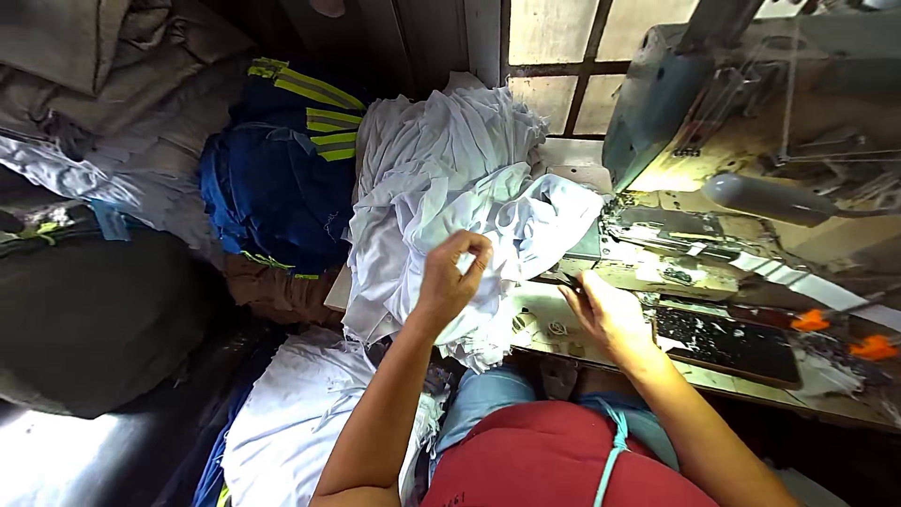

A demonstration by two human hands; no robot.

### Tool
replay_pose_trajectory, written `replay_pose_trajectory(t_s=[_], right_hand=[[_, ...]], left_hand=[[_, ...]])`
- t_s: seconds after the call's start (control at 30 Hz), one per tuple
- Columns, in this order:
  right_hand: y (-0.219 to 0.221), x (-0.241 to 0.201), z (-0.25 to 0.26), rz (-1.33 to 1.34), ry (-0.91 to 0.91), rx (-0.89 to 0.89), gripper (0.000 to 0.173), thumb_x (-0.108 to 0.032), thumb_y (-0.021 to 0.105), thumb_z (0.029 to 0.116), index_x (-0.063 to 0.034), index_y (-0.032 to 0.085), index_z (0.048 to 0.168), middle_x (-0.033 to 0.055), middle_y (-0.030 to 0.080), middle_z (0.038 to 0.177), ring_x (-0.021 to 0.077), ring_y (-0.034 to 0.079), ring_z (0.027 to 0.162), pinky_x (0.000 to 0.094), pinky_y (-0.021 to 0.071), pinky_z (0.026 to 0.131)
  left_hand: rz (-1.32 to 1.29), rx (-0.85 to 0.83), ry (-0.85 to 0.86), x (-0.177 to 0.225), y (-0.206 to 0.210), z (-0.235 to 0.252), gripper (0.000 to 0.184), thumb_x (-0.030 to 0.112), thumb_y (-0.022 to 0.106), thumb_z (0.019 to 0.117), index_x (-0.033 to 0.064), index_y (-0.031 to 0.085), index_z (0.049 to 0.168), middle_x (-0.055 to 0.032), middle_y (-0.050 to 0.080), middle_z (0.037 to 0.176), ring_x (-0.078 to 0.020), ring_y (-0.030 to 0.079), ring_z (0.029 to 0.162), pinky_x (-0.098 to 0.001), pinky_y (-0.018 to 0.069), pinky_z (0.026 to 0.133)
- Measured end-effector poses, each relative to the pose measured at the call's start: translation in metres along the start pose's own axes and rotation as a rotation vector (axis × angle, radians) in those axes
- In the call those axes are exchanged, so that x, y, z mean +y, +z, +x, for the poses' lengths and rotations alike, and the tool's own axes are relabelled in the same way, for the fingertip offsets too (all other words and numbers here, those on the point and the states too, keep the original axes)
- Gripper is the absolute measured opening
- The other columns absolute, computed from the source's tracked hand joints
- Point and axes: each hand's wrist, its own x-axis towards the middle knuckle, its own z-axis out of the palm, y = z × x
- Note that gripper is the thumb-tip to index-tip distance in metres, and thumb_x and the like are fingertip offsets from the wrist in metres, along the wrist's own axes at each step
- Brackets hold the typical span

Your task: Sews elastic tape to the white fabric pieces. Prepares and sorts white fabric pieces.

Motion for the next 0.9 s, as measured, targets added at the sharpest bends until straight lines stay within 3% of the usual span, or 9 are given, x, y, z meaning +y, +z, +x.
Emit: replay_pose_trajectory(t_s=[0.1,0.17,0.27,0.33,0.4,0.5,0.67,0.73,0.9], right_hand=[[0.008,0.032,-0.031,-0.084,0.030,-0.015,0.024,-0.015,0.057,0.0996,0.0031,0.071,0.094,0.0190,0.069,0.080,0.0356,0.071,0.071,0.0489,0.0561,0.058],[0.013,0.045,-0.043,-0.094,0.003,-0.009,0.021,-0.013,0.059,0.0986,0.0015,0.074,0.093,0.0195,0.069,0.086,0.0365,0.071,0.080,0.0474,0.0573,0.065],[0.015,0.047,-0.044,-0.001,-0.049,0.033,0.027,-0.024,0.060,0.0992,-0.0011,0.075,0.095,0.0170,0.073,0.094,0.0321,0.072,0.088,0.0433,0.0585,0.077],[0.010,0.033,-0.031,0.129,-0.102,0.067,0.029,-0.025,0.061,0.1008,-0.0002,0.075,0.098,0.0169,0.074,0.095,0.0290,0.072,0.089,0.0400,0.0583,0.079],[0.002,0.010,-0.002,0.273,-0.177,0.101,0.025,-0.020,0.060,0.1017,0.0012,0.074,0.099,0.0163,0.073,0.094,0.0232,0.071,0.089,0.0323,0.0568,0.081],[-0.004,-0.028,0.057,0.394,-0.301,0.134,0.018,-0.011,0.060,0.0990,0.0015,0.073,0.097,0.0140,0.072,0.093,0.0183,0.070,0.089,0.0275,0.0561,0.081],[0.013,-0.063,0.140,0.420,-0.238,-0.172,0.016,-0.005,0.058,0.1005,0.0036,0.070,0.108,0.0189,0.068,0.100,0.0308,0.069,0.087,0.0465,0.0571,0.079],[0.022,-0.065,0.149,0.325,-0.129,-0.327,0.019,-0.006,0.060,0.1011,0.0052,0.067,0.115,0.0245,0.065,0.110,0.0402,0.067,0.095,0.0570,0.0547,0.084],[0.039,-0.060,0.148,0.200,-0.060,-0.382,0.021,-0.009,0.064,0.0993,0.0053,0.068,0.115,0.0257,0.065,0.111,0.0429,0.067,0.098,0.0608,0.0532,0.085]], left_hand=[[0.471,-0.082,-0.097,-0.029,-0.019,0.014,0.041,0.016,0.073,0.0921,-0.0018,0.065,0.128,-0.0255,0.059,0.138,-0.0451,0.051,0.133,-0.0642,0.0374,0.110],[0.562,-0.108,-0.161,-0.052,-0.036,0.022,0.028,0.012,0.063,0.0980,-0.0037,0.069,0.120,-0.0273,0.056,0.142,-0.0493,0.043,0.140,-0.0695,0.0283,0.115],[0.403,0.089,-0.157,-0.053,-0.085,0.027,0.033,0.013,0.045,0.1078,-0.0109,0.065,0.118,-0.0277,0.067,0.122,-0.0402,0.061,0.121,-0.0585,0.0438,0.107],[0.154,0.295,-0.116,-0.042,-0.117,0.027,0.031,0.015,0.041,0.1086,-0.0096,0.061,0.112,-0.0153,0.068,0.107,-0.0156,0.066,0.103,-0.0365,0.0520,0.097],[-0.089,0.384,-0.044,-0.025,-0.138,0.027,0.018,0.017,0.040,0.1093,0.0103,0.055,0.102,0.0102,0.061,0.090,0.0043,0.061,0.088,-0.0211,0.0515,0.087],[-0.230,0.277,0.026,-0.006,-0.157,0.023,0.019,0.018,0.041,0.1094,0.0226,0.055,0.099,0.0208,0.059,0.084,0.0083,0.059,0.081,-0.0164,0.0517,0.080],[-0.024,-0.041,-0.053,0.015,-0.181,-0.019,0.020,0.017,0.044,0.1064,0.0141,0.060,0.094,0.0134,0.058,0.077,0.0073,0.056,0.068,-0.0130,0.0496,0.064],[0.118,-0.150,-0.246,0.011,-0.178,-0.045,0.020,0.011,0.049,0.1030,0.0017,0.064,0.094,-0.0009,0.061,0.074,-0.0055,0.058,0.061,-0.0249,0.0527,0.058],[0.069,-0.171,-0.433,-0.035,-0.136,-0.060,0.023,0.007,0.047,0.1053,-0.0092,0.064,0.109,-0.0180,0.071,0.099,-0.0236,0.072,0.088,-0.0435,0.0599,0.083]])
